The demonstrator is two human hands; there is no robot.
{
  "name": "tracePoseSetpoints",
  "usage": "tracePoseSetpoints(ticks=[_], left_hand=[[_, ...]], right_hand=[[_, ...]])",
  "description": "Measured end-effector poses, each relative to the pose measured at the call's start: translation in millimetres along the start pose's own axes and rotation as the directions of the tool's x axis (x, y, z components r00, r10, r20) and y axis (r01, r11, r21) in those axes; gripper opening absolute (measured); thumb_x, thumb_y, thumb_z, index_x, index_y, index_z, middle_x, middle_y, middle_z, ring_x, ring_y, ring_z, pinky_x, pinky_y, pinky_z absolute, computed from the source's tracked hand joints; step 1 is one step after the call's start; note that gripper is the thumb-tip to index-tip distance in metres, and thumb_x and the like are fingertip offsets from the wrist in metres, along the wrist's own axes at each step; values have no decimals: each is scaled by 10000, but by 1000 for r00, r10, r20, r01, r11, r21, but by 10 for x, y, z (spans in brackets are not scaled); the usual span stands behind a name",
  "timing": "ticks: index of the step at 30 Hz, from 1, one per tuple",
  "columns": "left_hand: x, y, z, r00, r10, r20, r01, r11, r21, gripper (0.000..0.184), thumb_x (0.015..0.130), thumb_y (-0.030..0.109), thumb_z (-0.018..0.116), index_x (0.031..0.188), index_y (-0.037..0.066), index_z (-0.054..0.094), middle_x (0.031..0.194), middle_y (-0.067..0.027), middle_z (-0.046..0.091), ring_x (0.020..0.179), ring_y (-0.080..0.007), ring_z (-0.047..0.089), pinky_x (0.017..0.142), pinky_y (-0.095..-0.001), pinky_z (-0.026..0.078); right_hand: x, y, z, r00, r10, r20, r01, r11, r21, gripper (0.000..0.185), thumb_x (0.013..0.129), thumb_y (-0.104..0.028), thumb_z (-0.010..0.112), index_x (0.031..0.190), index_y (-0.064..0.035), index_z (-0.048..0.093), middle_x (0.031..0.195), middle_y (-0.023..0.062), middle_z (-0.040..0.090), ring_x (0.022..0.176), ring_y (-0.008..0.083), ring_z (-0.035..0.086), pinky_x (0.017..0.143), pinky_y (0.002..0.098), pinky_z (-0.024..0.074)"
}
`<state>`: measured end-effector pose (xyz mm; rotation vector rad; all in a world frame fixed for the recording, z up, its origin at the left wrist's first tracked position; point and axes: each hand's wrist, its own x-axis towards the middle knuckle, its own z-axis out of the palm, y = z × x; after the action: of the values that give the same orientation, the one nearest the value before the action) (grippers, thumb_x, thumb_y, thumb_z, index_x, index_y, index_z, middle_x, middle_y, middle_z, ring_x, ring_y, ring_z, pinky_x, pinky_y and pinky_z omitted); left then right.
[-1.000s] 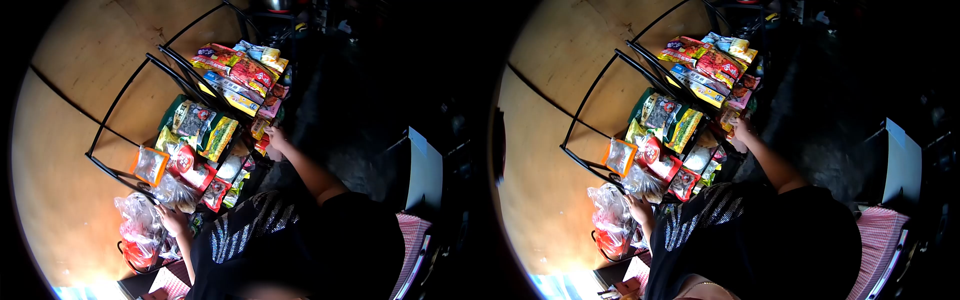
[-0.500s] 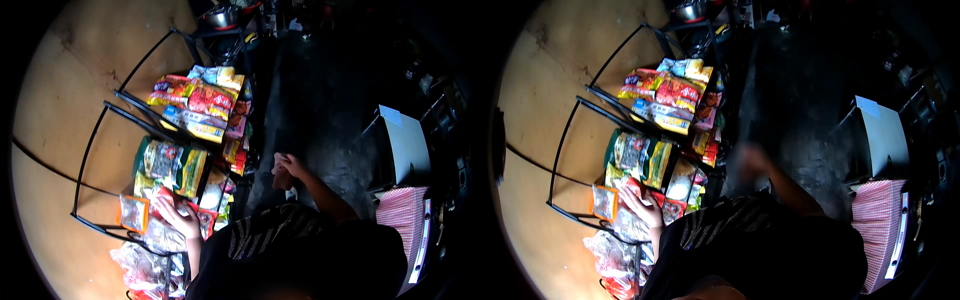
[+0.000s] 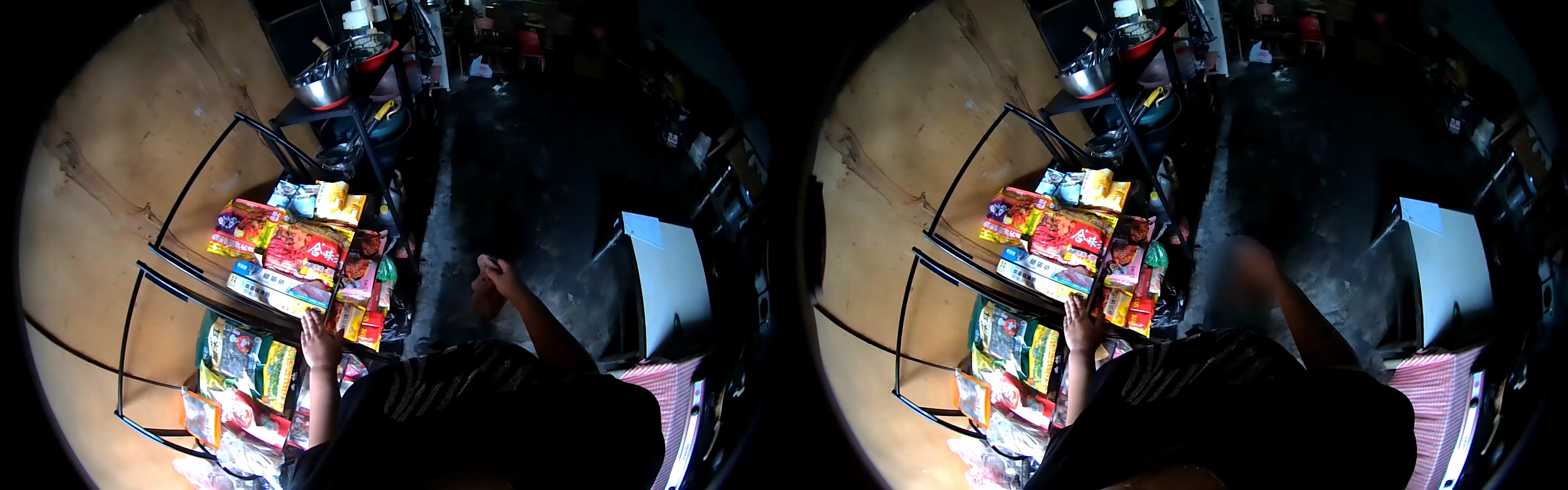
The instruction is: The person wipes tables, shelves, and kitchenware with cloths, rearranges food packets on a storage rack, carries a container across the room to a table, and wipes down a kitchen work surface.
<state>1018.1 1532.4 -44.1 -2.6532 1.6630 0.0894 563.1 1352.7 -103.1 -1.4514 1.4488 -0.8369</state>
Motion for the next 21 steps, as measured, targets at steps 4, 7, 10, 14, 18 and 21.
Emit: tracePoseSetpoints(ticks=[4, 7, 10, 14, 18, 21], left_hand=[[33, 260, -171, 986, -139, 92, 133, 988, 72, 937, 886, 525, 581, 1547, -9, 188, 1629, -184, 173, 1515, -305, 161, 1201, -431, 220], [184, 401, -337, 959, -222, 175, 195, 968, 158, 929, 887, 536, 608, 1512, -52, 253, 1602, -199, 240, 1489, -301, 232, 1191, -427, 244], [401, 465, -605, 947, -256, 194, 231, 963, 142, 678, 899, 542, 594, 1245, -40, 563, 1347, -199, 557, 1205, -322, 574, 987, -424, 475], [709, 537, -847, 975, -218, 51, 215, 975, 58, 485, 937, 526, 530, 880, 84, 721, 842, -182, 715, 811, -337, 709, 748, -441, 563], [1215, 895, -1116, 972, 15, -236, -115, 903, -414, 248, 914, 266, 648, 1052, 76, 727, 952, -164, 721, 861, -347, 699, 777, -413, 559], [1706, 1162, -891, 885, 286, -368, -447, 744, -497, 285, 900, 165, 658, 1153, 36, 686, 1100, -182, 698, 1004, -349, 674, 882, -397, 542]], right_hand=[[402, -25, -8, 997, 79, 3, -79, 996, -50, 445, 946, -298, 643, 1303, -40, 586, 1181, 156, 660, 1098, 242, 628, 914, 342, 484], [569, -143, 179, 984, 102, 148, -121, 985, 126, 447, 942, -295, 648, 1300, -34, 588, 1187, 138, 658, 1096, 230, 621, 916, 338, 478], [804, 36, 483, 963, 206, 174, -222, 972, 78, 442, 941, -288, 655, 1296, -30, 595, 1197, 110, 654, 1100, 208, 608, 924, 331, 470], [1094, -428, 543, 965, 56, 257, -114, 969, 218, 464, 931, -284, 680, 1301, -25, 575, 1171, 94, 650, 1077, 185, 603, 915, 319, 472], [2059, -786, 1074, 930, -208, 301, 105, 939, 326, 627, 887, -263, 736, 1388, 3, 470, 1266, 121, 603, 1171, 210, 572, 985, 335, 456], [2460, -1419, 1591, 891, -180, 417, -75, 848, 525, 308, 923, -150, 659, 1190, -30, 565, 1110, 61, 631, 1030, 145, 590, 905, 309, 474]])
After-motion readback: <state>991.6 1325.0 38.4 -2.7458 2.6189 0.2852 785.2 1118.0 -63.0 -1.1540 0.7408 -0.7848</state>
